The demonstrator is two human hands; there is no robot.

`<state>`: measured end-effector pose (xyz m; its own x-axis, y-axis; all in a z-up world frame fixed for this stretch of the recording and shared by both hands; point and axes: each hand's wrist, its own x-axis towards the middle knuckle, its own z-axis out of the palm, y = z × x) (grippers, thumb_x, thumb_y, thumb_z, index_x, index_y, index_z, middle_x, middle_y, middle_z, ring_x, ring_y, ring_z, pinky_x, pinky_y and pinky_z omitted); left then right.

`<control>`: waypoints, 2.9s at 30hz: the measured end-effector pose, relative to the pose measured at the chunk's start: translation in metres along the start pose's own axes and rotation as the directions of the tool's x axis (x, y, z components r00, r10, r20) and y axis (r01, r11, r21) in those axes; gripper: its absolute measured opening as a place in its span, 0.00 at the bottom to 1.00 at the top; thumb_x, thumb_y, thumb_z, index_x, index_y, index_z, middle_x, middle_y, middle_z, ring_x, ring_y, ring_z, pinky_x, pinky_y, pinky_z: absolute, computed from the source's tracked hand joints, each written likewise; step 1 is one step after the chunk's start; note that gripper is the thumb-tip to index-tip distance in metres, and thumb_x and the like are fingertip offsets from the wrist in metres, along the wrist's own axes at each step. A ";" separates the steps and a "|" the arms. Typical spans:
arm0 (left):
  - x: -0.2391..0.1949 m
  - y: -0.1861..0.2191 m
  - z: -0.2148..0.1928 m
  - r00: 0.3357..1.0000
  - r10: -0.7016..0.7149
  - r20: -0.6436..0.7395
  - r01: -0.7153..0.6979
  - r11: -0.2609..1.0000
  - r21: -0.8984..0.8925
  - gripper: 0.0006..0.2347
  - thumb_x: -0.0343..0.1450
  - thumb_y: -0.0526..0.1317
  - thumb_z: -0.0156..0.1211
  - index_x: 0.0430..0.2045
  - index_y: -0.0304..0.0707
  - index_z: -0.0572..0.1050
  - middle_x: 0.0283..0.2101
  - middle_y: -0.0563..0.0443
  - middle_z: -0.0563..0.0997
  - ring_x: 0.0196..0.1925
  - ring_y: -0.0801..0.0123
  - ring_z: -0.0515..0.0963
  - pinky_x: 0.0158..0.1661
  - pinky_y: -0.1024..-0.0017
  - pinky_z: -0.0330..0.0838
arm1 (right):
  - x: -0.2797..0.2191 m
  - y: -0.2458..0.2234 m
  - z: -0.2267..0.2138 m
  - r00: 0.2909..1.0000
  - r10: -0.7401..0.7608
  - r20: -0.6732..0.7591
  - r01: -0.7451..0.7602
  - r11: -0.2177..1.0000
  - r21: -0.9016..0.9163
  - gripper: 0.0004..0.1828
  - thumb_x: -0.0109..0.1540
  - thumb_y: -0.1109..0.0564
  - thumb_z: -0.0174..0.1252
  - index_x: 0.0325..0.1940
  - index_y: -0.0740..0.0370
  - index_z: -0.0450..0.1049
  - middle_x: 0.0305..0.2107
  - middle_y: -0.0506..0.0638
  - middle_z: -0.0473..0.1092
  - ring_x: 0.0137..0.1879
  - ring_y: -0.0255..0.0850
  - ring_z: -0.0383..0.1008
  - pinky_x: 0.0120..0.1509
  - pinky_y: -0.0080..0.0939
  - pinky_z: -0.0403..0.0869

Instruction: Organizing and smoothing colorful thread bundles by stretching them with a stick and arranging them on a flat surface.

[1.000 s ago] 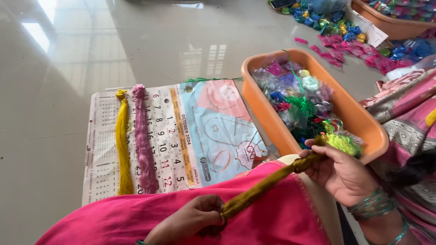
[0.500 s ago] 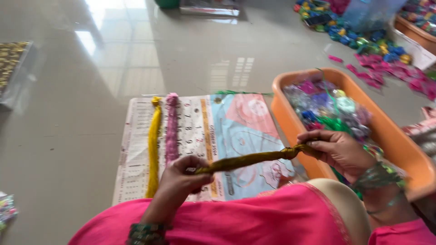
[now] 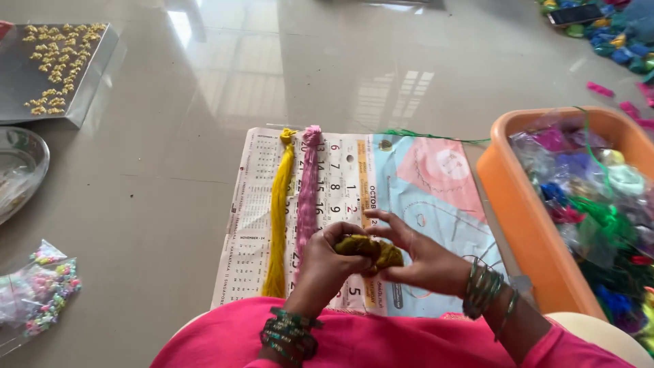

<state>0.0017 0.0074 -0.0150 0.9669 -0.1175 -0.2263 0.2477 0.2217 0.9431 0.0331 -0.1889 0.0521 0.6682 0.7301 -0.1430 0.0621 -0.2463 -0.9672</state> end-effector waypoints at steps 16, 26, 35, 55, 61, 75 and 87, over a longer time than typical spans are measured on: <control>-0.031 0.027 0.032 0.881 0.407 -0.239 -0.295 0.870 0.395 0.11 0.67 0.34 0.68 0.43 0.41 0.79 0.36 0.52 0.82 0.35 0.75 0.80 0.29 0.76 0.75 | -0.017 0.011 0.008 0.946 0.317 -0.063 -0.150 0.604 0.782 0.23 0.68 0.47 0.38 0.45 0.67 0.73 0.19 0.49 0.65 0.26 0.38 0.66 0.40 0.44 0.74; -0.027 0.011 0.031 0.927 0.347 -0.144 -0.360 0.930 -0.078 0.11 0.71 0.29 0.61 0.47 0.25 0.79 0.40 0.46 0.87 0.41 0.74 0.86 0.42 0.76 0.81 | -0.019 -0.008 0.005 0.889 0.413 -0.197 -0.238 0.784 0.573 0.18 0.65 0.50 0.46 0.38 0.65 0.74 0.26 0.54 0.75 0.30 0.41 0.77 0.39 0.44 0.77; -0.027 0.022 0.027 0.976 0.094 -0.194 -0.103 0.994 -0.033 0.09 0.68 0.30 0.63 0.39 0.24 0.80 0.32 0.44 0.88 0.30 0.75 0.85 0.31 0.76 0.80 | -0.021 -0.028 0.023 0.841 -0.358 -0.405 0.074 0.818 -0.570 0.19 0.56 0.58 0.67 0.50 0.65 0.78 0.42 0.55 0.79 0.44 0.42 0.83 0.49 0.39 0.81; -0.027 0.025 0.005 0.999 -0.020 -0.027 0.023 0.994 0.104 0.08 0.68 0.34 0.64 0.31 0.23 0.82 0.29 0.44 0.87 0.29 0.71 0.87 0.34 0.74 0.83 | -0.019 -0.013 0.045 0.791 -0.583 -0.186 0.138 0.467 -0.873 0.19 0.52 0.58 0.70 0.44 0.63 0.73 0.32 0.54 0.76 0.40 0.51 0.78 0.43 0.47 0.78; -0.049 0.064 0.016 0.995 -0.023 -0.095 0.048 0.961 0.273 0.08 0.66 0.36 0.65 0.29 0.26 0.82 0.25 0.48 0.86 0.25 0.75 0.85 0.28 0.75 0.80 | -0.021 -0.002 0.042 0.799 -0.464 -0.383 0.128 0.753 -0.645 0.16 0.54 0.60 0.68 0.45 0.63 0.77 0.35 0.51 0.79 0.41 0.43 0.82 0.45 0.42 0.80; -0.011 -0.010 -0.003 0.996 -0.092 0.009 0.092 0.996 0.015 0.12 0.69 0.40 0.68 0.22 0.25 0.81 0.22 0.51 0.83 0.20 0.80 0.77 0.20 0.80 0.69 | -0.023 -0.019 0.044 0.935 -0.205 -0.290 0.021 0.847 -0.532 0.16 0.56 0.60 0.63 0.48 0.63 0.78 0.35 0.50 0.79 0.37 0.39 0.83 0.44 0.39 0.82; -0.019 0.010 0.000 0.996 0.087 0.004 -0.073 0.804 0.590 0.08 0.65 0.37 0.64 0.35 0.38 0.84 0.27 0.52 0.83 0.25 0.76 0.80 0.28 0.73 0.75 | -0.023 0.011 0.030 0.770 -0.202 -0.605 -0.042 0.931 -0.363 0.06 0.57 0.59 0.65 0.37 0.60 0.79 0.29 0.49 0.77 0.32 0.40 0.82 0.38 0.41 0.82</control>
<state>-0.0146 0.0115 -0.0007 0.9846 -0.1017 -0.1421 0.0929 -0.3840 0.9187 -0.0040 -0.1898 0.0381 0.9506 0.2267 0.2119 0.2994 -0.4911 -0.8180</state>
